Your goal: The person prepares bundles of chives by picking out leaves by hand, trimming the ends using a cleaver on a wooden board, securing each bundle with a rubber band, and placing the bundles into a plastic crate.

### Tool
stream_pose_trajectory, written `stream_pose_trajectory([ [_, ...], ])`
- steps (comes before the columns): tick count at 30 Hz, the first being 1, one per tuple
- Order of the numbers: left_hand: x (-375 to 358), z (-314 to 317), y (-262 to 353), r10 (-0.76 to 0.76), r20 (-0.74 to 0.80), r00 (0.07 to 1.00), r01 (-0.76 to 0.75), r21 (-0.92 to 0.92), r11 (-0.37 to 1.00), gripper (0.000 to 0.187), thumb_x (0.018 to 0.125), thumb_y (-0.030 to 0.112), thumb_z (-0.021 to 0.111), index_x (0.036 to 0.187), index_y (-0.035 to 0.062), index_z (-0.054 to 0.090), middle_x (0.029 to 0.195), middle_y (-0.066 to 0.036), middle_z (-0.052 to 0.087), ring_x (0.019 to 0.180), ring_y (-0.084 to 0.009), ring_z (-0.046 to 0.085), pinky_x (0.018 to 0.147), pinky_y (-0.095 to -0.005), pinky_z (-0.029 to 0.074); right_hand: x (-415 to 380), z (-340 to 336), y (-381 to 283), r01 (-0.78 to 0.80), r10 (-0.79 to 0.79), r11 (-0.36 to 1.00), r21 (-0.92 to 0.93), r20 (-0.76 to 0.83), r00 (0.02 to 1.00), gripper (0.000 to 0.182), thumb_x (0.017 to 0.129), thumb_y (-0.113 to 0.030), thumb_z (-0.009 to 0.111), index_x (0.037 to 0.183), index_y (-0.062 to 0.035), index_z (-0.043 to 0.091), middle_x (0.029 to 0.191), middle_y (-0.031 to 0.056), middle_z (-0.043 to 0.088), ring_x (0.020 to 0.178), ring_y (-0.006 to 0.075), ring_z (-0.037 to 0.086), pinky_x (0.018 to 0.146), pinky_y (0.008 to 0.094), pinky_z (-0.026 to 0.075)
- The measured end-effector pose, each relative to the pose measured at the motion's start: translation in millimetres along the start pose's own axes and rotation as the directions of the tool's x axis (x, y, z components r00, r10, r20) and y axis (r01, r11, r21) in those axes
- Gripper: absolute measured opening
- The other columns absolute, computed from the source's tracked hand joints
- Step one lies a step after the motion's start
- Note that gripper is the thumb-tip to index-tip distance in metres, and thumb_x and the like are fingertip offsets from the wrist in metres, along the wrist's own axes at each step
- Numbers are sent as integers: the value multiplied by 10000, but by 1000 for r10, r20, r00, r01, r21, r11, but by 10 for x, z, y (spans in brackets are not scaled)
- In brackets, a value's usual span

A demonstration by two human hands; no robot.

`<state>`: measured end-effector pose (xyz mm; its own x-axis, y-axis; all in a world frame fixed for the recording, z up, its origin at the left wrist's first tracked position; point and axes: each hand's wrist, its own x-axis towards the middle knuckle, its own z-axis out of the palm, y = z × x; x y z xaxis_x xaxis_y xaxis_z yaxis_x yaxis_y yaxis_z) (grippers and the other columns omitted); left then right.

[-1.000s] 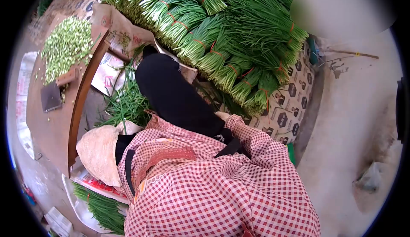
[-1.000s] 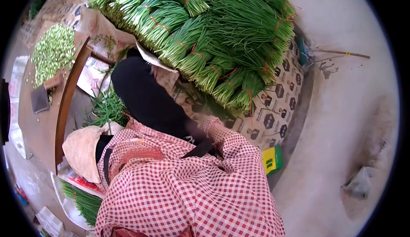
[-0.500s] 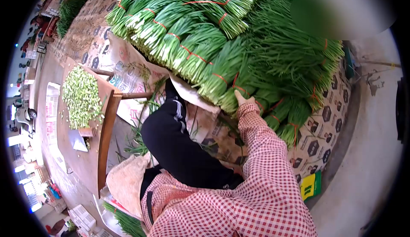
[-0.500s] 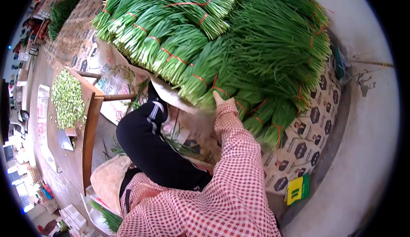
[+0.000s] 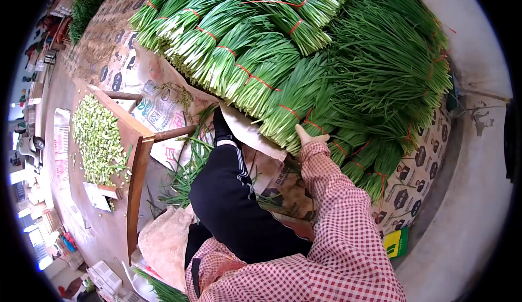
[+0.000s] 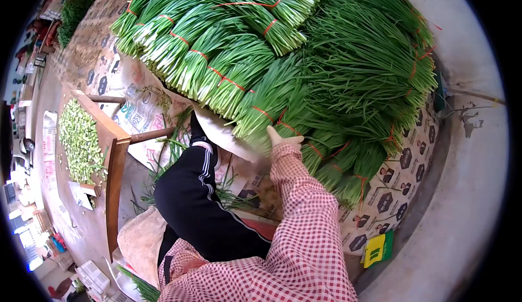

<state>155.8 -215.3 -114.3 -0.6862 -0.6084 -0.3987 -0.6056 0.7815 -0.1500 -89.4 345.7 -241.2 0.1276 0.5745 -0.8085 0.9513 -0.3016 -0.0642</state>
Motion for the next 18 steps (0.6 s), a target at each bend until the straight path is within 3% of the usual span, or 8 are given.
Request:
stream_pose_trajectory([
  [4,-35,-13,-44,-9,18,1000,9,-19,1000,388,901,184,541,1252,25,491,1212,-143,527,1128,-261,489,990,-388,384,320,87,39,-24,24,998,55,9,1000,1325,580,-543,826,1493,-61,-5,1514,244,189,1385,376,252,1136,461,258],
  [6,-61,-6,-67,-10,29,1000,11,-35,999,374,905,179,535,1243,23,499,1202,-143,535,1118,-259,497,985,-383,390,183,-96,62,25,-25,1000,-5,24,999,1348,572,-490,851,1494,-70,-39,1526,235,159,1403,368,207,1151,454,220],
  [11,-105,20,-149,8,48,999,-4,-79,997,340,917,165,520,1222,17,519,1174,-144,556,1093,-253,517,973,-372,406,590,-112,237,168,-171,984,65,55,984,1363,529,-461,878,1497,-60,6,1534,205,163,1411,357,181,1152,443,214],
  [12,-131,28,-176,13,51,999,-8,-88,996,333,919,162,517,1218,16,524,1169,-144,560,1088,-252,521,970,-370,410,633,-128,284,242,-244,966,89,16,970,1337,513,-401,895,1484,-12,62,1503,217,241,1383,355,254,1140,432,240],
  [14,-162,45,-232,24,53,998,-18,-109,994,321,924,157,511,1210,14,532,1158,-144,568,1078,-250,530,965,-366,416,522,-305,328,281,-289,951,132,50,956,1326,490,-419,893,1458,57,122,1465,239,307,1331,361,348,1085,453,328],
  [15,-184,52,-258,35,55,998,-28,-121,992,315,926,154,508,1206,13,536,1152,-144,572,1073,-249,534,963,-364,419,506,-380,362,319,-342,921,223,76,936,1260,519,-404,883,1453,40,164,1422,240,367,1280,370,412,1043,472,382],
  [16,-197,64,-285,44,55,998,-37,-133,991,309,928,152,505,1201,12,540,1147,-144,576,1068,-248,538,960,-361,422,840,-312,494,343,-402,840,419,58,914,1013,589,-383,848,1379,17,357,1267,222,534,1150,360,537,985,480,438],
  [18,-224,88,-346,68,60,996,-57,-159,986,298,933,146,499,1193,9,548,1136,-144,584,1058,-245,546,955,-357,429,798,-540,596,193,-520,695,693,299,800,696,677,-314,799,1241,-14,522,1069,187,647,967,340,634,895,477,497],
])
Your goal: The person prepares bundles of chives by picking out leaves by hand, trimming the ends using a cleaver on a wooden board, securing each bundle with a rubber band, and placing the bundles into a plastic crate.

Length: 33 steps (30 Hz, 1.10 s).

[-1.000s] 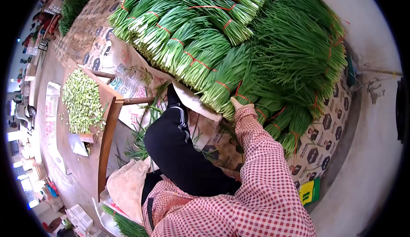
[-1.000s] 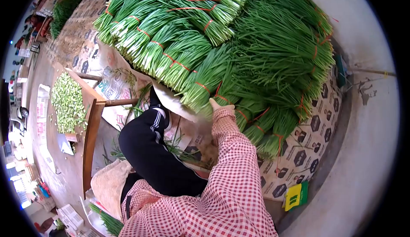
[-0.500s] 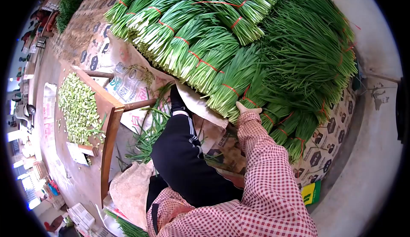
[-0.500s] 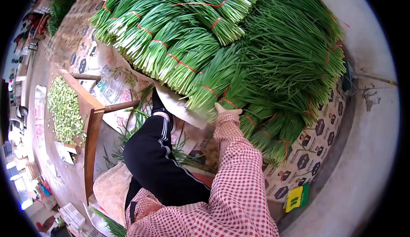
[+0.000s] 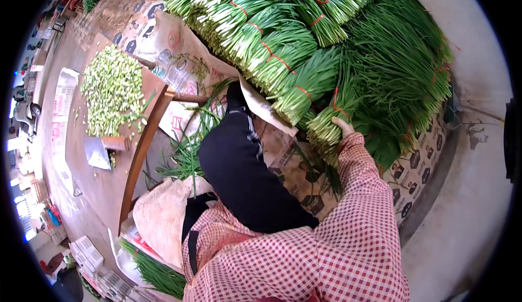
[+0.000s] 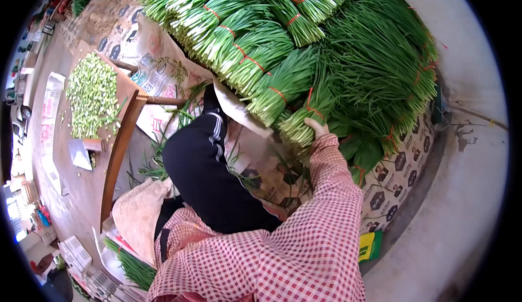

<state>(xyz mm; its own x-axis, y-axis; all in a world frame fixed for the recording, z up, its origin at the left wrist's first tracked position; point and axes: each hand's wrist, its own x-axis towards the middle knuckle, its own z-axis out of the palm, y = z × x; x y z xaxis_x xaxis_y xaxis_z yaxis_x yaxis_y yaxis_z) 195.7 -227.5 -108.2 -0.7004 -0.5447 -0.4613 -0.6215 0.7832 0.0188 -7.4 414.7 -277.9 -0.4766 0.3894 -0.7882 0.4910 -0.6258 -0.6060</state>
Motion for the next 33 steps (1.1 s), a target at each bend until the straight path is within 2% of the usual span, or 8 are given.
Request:
stream_pose_trajectory([
  [2,-32,26,-58,26,6,1000,-26,-36,999,288,937,141,493,1185,7,556,1125,-145,593,1048,-243,554,950,-353,435,-343,-122,-235,-169,163,973,154,53,985,425,777,-217,714,1138,-29,590,996,170,670,866,329,659,792,469,544],
  [11,-158,-46,-362,161,0,987,-149,-378,914,258,958,117,466,1147,-4,593,1076,-145,629,1002,-233,591,927,-333,464,-1878,-561,43,-112,-181,907,406,617,766,455,877,-258,546,1248,4,517,1115,186,640,961,317,652,839,466,552],
  [15,4,-504,-403,116,-296,948,-290,-658,695,253,967,106,454,1130,-8,610,1054,-146,645,982,-228,607,917,-324,477,-2376,-397,179,-82,-404,831,550,699,589,453,877,-239,580,1235,33,519,1114,220,628,915,315,669,797,428,578],
  [17,161,-862,-285,43,-500,865,-370,-577,728,245,961,76,471,1161,-9,583,1064,-122,638,978,-198,603,902,-317,485,-2670,-211,-121,-226,-54,953,203,844,534,515,863,-232,599,1277,44,464,1133,238,608,958,317,658,835,429,563],
  [21,-181,-1334,426,365,-767,528,-839,-405,362,221,925,5,506,1132,-2,582,1093,-141,637,979,-205,610,859,-299,490,-3503,898,-664,428,-256,902,59,870,421,674,774,-136,676,1358,3,370,1235,153,553,1098,240,575,958,373,457],
  [24,-889,-1902,1291,716,-683,-147,-964,262,51,224,693,-17,595,916,7,611,815,-134,638,729,-236,632,629,-339,505,-3782,1665,-626,736,-264,677,-19,927,266,938,682,-43,785,1432,21,226,1288,147,507,1173,208,504,1015,371,404],
  [28,-1379,-2105,1981,673,-523,-523,-852,348,-391,266,603,170,687,845,82,622,865,-76,633,827,-240,625,710,-381,504,-4382,2677,-368,981,-6,-192,-4,1000,3,1010,570,-347,793,1394,-18,311,1132,254,544,1049,384,559,944,441,440],
  [33,-876,-1978,1586,914,-374,159,-942,219,254,838,520,423,812,1167,-1,489,1237,-213,481,1161,-426,445,998,-531,347,-4275,3387,533,745,515,-543,388,854,-69,678,775,-332,684,1346,-80,419,1134,222,554,1114,347,527,941,404,445],
])
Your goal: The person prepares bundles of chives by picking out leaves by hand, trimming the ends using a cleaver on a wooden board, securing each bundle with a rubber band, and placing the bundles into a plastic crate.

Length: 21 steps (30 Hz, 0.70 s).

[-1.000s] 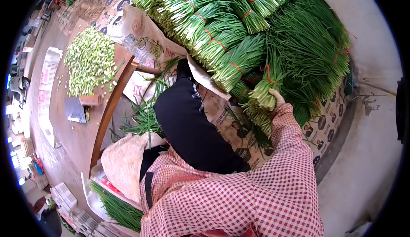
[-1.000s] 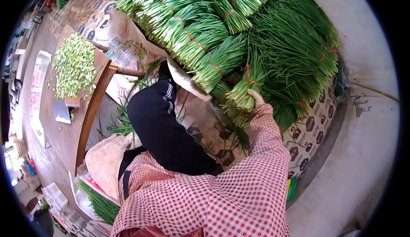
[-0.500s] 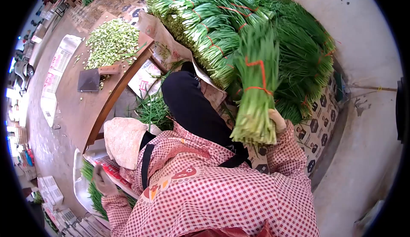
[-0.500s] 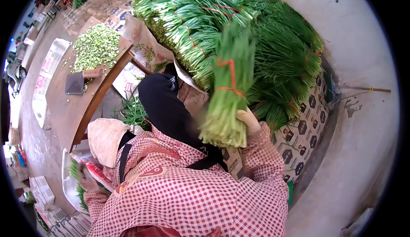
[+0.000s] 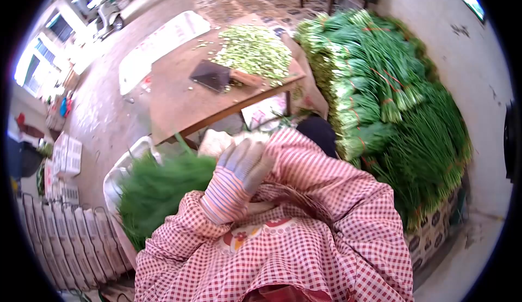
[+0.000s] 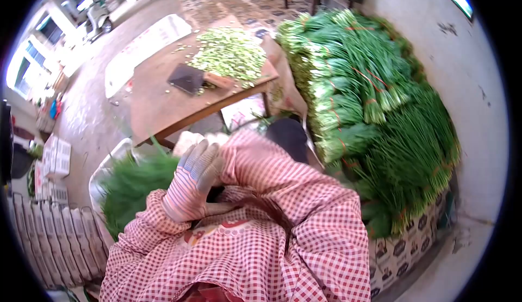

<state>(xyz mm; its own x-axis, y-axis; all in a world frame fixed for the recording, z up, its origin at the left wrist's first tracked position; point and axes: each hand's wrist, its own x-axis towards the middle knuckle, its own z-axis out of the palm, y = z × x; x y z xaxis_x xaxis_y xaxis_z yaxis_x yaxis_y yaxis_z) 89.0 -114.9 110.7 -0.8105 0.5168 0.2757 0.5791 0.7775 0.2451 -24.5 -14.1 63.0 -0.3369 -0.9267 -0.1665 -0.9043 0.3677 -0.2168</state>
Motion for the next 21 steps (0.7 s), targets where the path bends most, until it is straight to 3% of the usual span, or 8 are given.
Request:
stream_pose_trajectory([
  [4,-650,318,-523,-515,222,828,477,202,855,1207,374,442,881,1343,-41,348,1314,-254,420,1251,-408,385,1061,-504,293,456,296,136,165,-188,965,203,98,977,641,738,-345,704,1277,-58,509,1121,201,582,1128,312,532,983,370,429],
  [7,-840,291,-620,-603,146,784,570,212,794,1204,378,429,885,1347,-42,347,1310,-254,424,1250,-416,385,1066,-508,288,653,4,467,163,-227,819,551,49,973,583,707,-345,757,1168,-24,600,1143,209,585,1121,336,532,1000,397,411],
  [8,-863,274,-657,-635,162,755,599,224,769,1208,380,429,885,1353,-38,341,1316,-262,418,1248,-420,388,1068,-499,294,793,5,727,234,-156,851,470,-198,968,504,742,-339,742,1123,-28,630,1108,187,600,1087,318,550,977,398,423],
  [9,-890,281,-711,-656,161,738,620,223,752,1208,380,429,885,1353,-38,341,1316,-262,418,1248,-420,388,1068,-499,294,956,90,1022,61,74,899,434,-286,955,483,773,-345,722,1134,-40,622,1069,170,610,1046,308,565,950,403,439],
  [10,-915,284,-771,-689,161,706,663,190,724,1212,383,431,886,1358,-34,335,1322,-265,414,1248,-424,388,1067,-493,298,1051,-415,1060,-310,306,896,318,65,950,490,789,-338,707,1168,-46,597,1062,177,605,1021,317,574,934,406,451],
  [11,-928,279,-821,-719,165,675,701,160,695,1217,385,433,887,1362,-30,329,1328,-269,410,1247,-428,388,1067,-488,302,1043,-292,1283,-292,357,912,289,-203,912,528,808,-341,686,1226,-48,551,1078,182,602,1033,337,572,935,405,452],
  [18,-693,173,-1214,-767,263,585,768,126,628,1123,401,388,890,1323,-3,383,1210,-259,502,1147,-420,485,986,-468,394,1468,-81,1728,-496,502,856,144,-4,865,560,831,-267,650,1312,-61,451,1233,223,498,1148,353,515,983,410,429],
  [21,-772,243,-1355,-754,226,616,772,14,635,1012,424,316,873,1272,-7,424,1080,-218,574,1030,-364,571,924,-416,461,1590,-124,1860,-426,424,839,339,86,902,503,713,-157,629,1182,-14,516,938,191,603,916,347,625,817,403,492],
])
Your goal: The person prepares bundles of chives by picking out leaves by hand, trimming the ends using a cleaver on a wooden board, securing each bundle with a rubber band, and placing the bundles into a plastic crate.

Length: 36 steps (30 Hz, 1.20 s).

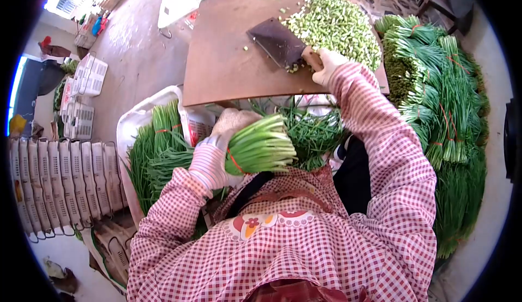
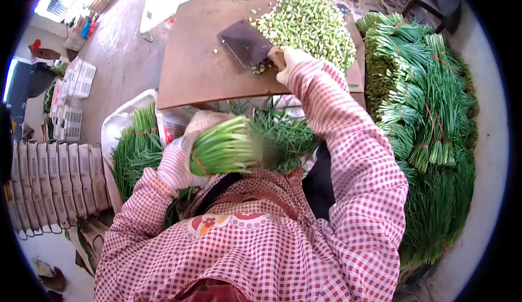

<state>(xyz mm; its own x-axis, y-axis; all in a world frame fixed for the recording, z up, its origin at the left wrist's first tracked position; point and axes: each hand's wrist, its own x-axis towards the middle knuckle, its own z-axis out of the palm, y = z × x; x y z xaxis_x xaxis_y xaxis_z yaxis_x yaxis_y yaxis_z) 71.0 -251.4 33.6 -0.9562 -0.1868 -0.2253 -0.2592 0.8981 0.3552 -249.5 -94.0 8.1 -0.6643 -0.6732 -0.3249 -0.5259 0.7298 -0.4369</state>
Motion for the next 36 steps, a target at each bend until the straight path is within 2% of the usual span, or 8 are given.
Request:
stream_pose_trajectory([
  [3,53,26,-237,-59,77,995,84,-377,922,1038,440,165,865,1328,5,351,1160,-82,567,1067,-181,546,1005,-334,431,22,45,103,-202,-6,764,612,320,947,414,731,-109,644,1095,10,485,735,126,595,597,195,566,525,339,457],
  [5,20,-87,-256,-211,255,944,301,-927,225,677,704,191,685,1309,71,406,1212,-48,575,1099,-186,552,974,-383,437,-171,70,63,-202,-85,518,831,285,955,322,749,-30,624,1035,18,482,683,82,567,455,137,478,425,269,397],
  [9,203,-707,-1,-380,214,900,272,-957,105,371,942,365,482,1237,146,534,1229,-41,597,1116,-214,561,926,-448,458,-431,213,86,-173,-94,450,876,240,966,583,783,25,656,1291,0,370,766,117,590,566,163,577,454,296,467],
  [12,396,-732,-313,-240,-29,970,48,-951,306,481,848,358,636,1250,126,513,1185,-81,603,1092,-269,568,923,-455,461,-610,265,55,-41,16,596,802,39,999,603,813,-43,667,1334,-32,364,908,114,602,680,152,596,579,284,509],
  [14,641,-792,-404,-86,-430,899,158,135,978,736,636,341,820,1251,100,494,1109,-142,597,1042,-333,572,908,-464,466,-643,433,124,201,24,661,723,-288,957,630,789,-46,678,1340,-45,371,982,112,601,817,173,606,728,300,518],
  [19,1174,-432,-415,-217,-302,928,333,416,846,1083,483,364,883,1377,91,336,1239,-183,497,1171,-338,482,1001,-431,394,-653,702,231,385,-14,181,905,-389,921,543,838,-46,639,1310,-58,371,832,16,533,678,95,510,598,244,454],
  [26,1492,-908,-144,-382,101,919,345,264,901,1173,495,422,888,1420,37,277,1346,-209,448,1278,-314,425,1053,-395,372,-718,526,243,336,69,71,939,-341,938,495,847,-12,611,1269,0,353,765,-14,463,629,55,445,531,216,384],
  [36,1981,-601,66,-272,-74,959,282,314,907,1220,464,404,895,1432,27,255,1342,-227,466,1231,-327,484,1036,-373,402,-818,372,78,246,-6,-50,968,-247,969,503,862,-25,619,1301,-2,374,1010,39,548,815,74,506,700,235,439],
])
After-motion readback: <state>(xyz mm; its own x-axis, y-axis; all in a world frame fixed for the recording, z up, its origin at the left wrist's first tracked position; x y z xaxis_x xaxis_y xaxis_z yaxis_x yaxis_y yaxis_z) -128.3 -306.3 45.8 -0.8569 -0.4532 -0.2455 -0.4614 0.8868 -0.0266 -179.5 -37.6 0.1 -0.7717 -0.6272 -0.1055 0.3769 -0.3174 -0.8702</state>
